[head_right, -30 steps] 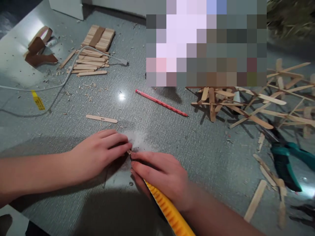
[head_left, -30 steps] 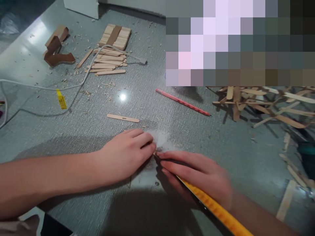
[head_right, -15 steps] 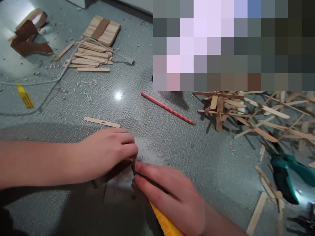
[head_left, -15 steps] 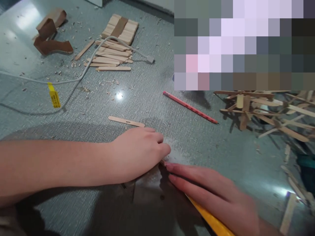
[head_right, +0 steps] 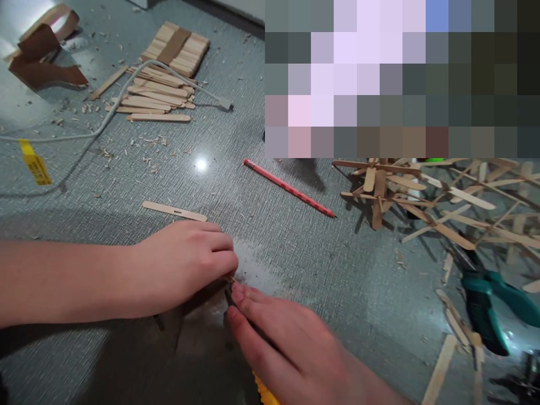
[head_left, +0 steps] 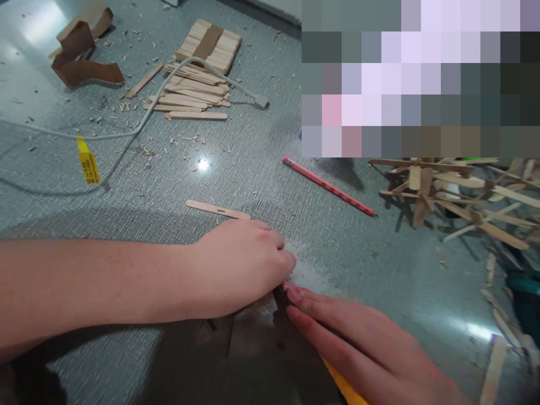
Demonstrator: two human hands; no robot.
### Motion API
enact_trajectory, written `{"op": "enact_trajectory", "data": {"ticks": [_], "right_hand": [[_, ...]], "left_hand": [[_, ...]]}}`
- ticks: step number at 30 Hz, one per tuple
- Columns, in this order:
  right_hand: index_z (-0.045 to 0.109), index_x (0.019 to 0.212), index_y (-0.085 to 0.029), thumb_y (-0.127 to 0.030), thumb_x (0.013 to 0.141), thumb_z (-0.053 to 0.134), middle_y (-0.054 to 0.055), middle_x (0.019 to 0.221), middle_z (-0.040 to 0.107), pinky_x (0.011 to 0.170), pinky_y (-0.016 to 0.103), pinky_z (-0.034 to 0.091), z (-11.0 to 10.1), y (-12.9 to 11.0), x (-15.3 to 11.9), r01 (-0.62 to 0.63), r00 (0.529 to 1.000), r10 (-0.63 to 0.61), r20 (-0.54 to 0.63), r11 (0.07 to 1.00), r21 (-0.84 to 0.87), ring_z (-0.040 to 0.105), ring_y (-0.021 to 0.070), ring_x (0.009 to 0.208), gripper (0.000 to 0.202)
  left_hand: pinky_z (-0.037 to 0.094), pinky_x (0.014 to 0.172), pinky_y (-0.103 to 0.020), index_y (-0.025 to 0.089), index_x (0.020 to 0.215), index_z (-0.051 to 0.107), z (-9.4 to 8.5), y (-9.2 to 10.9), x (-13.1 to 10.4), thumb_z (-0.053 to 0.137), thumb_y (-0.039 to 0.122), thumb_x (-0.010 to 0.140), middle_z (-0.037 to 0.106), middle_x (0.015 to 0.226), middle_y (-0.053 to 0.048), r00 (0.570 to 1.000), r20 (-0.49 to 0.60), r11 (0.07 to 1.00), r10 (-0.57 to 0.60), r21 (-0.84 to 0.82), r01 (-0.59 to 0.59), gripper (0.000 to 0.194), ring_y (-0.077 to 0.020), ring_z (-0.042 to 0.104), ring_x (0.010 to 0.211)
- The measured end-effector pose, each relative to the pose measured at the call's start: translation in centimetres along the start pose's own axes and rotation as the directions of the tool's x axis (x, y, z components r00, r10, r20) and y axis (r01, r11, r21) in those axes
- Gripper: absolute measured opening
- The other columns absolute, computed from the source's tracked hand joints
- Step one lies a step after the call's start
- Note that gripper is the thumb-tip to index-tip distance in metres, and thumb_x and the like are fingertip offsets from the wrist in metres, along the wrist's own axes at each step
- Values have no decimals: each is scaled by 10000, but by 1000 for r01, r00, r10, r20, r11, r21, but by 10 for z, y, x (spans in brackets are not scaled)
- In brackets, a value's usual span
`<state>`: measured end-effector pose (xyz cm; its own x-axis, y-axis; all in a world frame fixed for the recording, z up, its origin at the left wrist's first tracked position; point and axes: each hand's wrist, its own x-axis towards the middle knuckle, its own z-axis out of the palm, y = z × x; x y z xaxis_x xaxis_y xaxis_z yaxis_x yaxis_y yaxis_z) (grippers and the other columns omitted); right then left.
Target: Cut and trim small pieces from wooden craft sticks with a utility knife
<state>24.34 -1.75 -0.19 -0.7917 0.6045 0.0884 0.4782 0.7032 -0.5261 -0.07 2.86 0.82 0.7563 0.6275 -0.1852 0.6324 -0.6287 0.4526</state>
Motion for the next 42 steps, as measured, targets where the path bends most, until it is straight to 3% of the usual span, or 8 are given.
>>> {"op": "enact_trajectory", "data": {"ticks": [5,15,20,29,31,36,40,42], "right_hand": [[654,1334,-269,-179,1038,431,5,1112,801,952,222,624,5,1,18,161,974,-160,-159,987,-4,786,175,951,382],[728,1173,-201,-135,1021,406,52,1142,791,1035,225,568,-7,-4,15,189,980,-196,-44,973,-134,762,186,1056,363],[737,1156,-177,-102,984,481,72,1129,795,1044,233,557,1,3,11,255,953,-271,-136,960,-118,754,191,1080,317],[748,1087,-90,-46,914,554,135,1156,779,1026,340,604,12,-10,9,258,963,-269,-22,941,-221,728,260,1145,263],[731,1172,-105,-75,909,584,124,1211,762,919,330,665,17,-8,4,130,979,-165,-120,959,-253,747,264,1104,303],[746,1220,-273,-166,942,572,15,1251,754,726,228,697,27,-3,-8,191,956,-248,-158,932,-308,758,238,1077,345],[747,1210,-253,-110,932,581,36,1295,731,768,290,708,28,-16,-14,29,976,-110,-190,921,-387,737,263,1127,354],[751,1193,-236,-78,940,554,47,1304,725,855,326,698,30,-23,-17,25,977,-107,-182,915,-402,728,262,1148,357]], "left_hand": [[451,670,-348,170,819,702,-1,-2,0,699,170,921,711,818,-25,1000,-1,1000,3,-13,-3,102,-213,669,777],[431,655,-336,180,836,677,-5,0,-1,691,188,931,691,829,-17,999,30,999,-15,-33,16,97,-212,658,808],[424,655,-338,184,851,689,-4,-1,0,687,170,931,697,835,-16,998,45,998,-44,-34,46,81,-210,651,787],[413,598,-334,178,792,632,13,-4,-11,656,145,877,635,770,-3,969,-232,995,89,-28,-98,94,-178,574,668],[426,603,-329,173,778,617,14,-4,-12,593,149,921,637,771,-16,951,-282,991,130,13,-132,147,-174,567,672],[485,639,-329,160,847,657,9,-2,-16,397,144,1024,690,840,-48,894,-392,976,215,101,-191,315,-177,603,721],[500,637,-326,149,898,665,8,1,-20,311,146,1054,726,913,-67,859,-456,972,232,140,-188,387,-175,632,734],[509,657,-317,150,924,659,9,2,-21,290,155,1064,731,936,-68,853,-466,972,234,143,-189,395,-167,641,746]]}}
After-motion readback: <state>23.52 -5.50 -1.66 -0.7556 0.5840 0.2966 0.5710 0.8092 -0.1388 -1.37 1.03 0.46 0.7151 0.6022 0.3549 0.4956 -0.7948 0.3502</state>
